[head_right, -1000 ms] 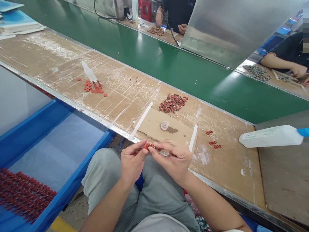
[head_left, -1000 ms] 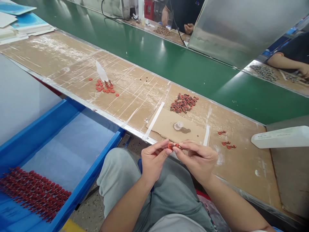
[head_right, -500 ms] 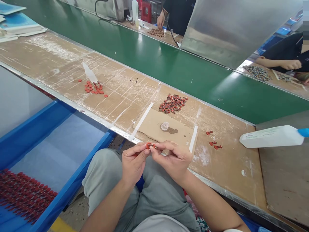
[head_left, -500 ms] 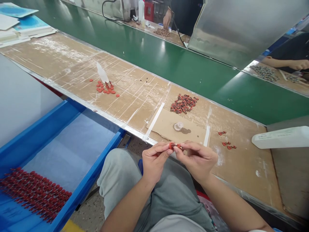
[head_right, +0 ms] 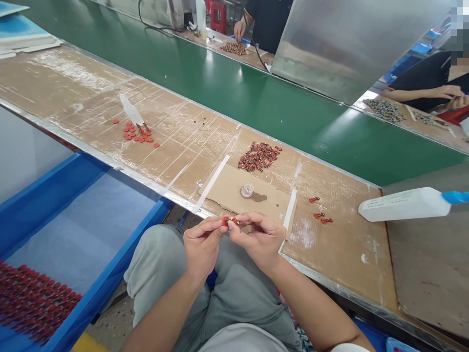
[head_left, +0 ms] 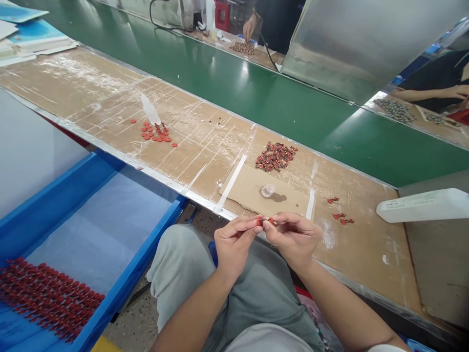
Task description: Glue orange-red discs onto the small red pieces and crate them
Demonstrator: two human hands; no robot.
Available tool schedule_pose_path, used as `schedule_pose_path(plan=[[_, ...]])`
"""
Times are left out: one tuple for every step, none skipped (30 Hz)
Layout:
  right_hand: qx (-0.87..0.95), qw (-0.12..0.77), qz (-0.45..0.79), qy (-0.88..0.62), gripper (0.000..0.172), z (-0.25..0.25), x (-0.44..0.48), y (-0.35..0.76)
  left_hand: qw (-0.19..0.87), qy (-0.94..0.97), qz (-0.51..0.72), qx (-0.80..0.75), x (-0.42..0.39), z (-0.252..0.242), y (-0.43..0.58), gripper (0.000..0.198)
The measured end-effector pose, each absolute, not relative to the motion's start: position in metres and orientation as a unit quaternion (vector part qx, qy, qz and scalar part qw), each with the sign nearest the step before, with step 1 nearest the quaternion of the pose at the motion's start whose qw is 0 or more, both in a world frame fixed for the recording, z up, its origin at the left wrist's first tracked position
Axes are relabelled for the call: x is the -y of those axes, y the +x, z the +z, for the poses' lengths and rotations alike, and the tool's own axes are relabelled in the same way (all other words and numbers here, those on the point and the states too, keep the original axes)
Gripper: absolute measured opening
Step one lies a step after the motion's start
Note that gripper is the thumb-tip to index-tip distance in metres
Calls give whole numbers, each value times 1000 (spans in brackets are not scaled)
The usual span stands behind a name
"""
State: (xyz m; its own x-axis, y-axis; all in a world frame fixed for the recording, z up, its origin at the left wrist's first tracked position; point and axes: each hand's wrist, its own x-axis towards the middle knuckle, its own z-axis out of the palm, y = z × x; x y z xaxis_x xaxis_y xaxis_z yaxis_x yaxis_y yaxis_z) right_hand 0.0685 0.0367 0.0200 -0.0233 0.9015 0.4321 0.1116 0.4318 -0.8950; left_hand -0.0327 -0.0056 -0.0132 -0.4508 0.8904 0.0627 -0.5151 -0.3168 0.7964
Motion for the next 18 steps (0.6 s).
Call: schedule_pose_path(plan=[[621,572,353,-404,19,21,-37,69,452,262,769,-368,6,-13,-32,20],[617,574,358,-402,18,21,-37,69,447,265,769,-372,6,-12,-32,21],[612,577,364,-400,18,21,-37,69,442,269,768,-377,7,-12,-31,21],[606,579,372,-399,18,21,-37,69,436,271,768,-382,7,-11,-31,21],[599,581,381,-399,19,19,-37,69,432,273,768,-385,7,-11,-31,22],[592,582,389,-399,20,18,-36,69,428,273,769,-387,7,-10,-31,22],[586,582,398,-399,21,16,-36,69,426,272,770,-388,7,-10,-31,22],[583,582,404,-398,22,14,-36,69,424,271,771,-389,7,-10,-31,21],[581,582,410,-396,23,13,-36,69,423,270,772,-390,7,-10,-31,21],[580,581,413,-395,23,11,-36,69,420,268,773,-392,7,-10,-31,20],[579,581,415,-395,23,11,-36,69,418,268,773,-394,6,-10,-31,19],[576,580,416,-399,23,10,-36,69,417,268,773,-397,6,-9,-32,18],[573,579,416,-404,22,10,-36,69,417,268,772,-399,6,-9,-32,17],[571,578,415,-409,21,10,-36,69,416,269,771,-401,6,-9,-32,17],[568,576,414,-417,20,10,-36,69,414,272,769,-403,6,-9,-32,16],[566,574,413,-424,19,11,-36,69,412,277,768,-404,6,-9,-33,16],[565,572,412,-429,20,11,-36,69,410,283,767,-404,6,-9,-33,16],[563,570,413,-433,20,11,-36,69,406,290,767,-404,7,-9,-33,17]])
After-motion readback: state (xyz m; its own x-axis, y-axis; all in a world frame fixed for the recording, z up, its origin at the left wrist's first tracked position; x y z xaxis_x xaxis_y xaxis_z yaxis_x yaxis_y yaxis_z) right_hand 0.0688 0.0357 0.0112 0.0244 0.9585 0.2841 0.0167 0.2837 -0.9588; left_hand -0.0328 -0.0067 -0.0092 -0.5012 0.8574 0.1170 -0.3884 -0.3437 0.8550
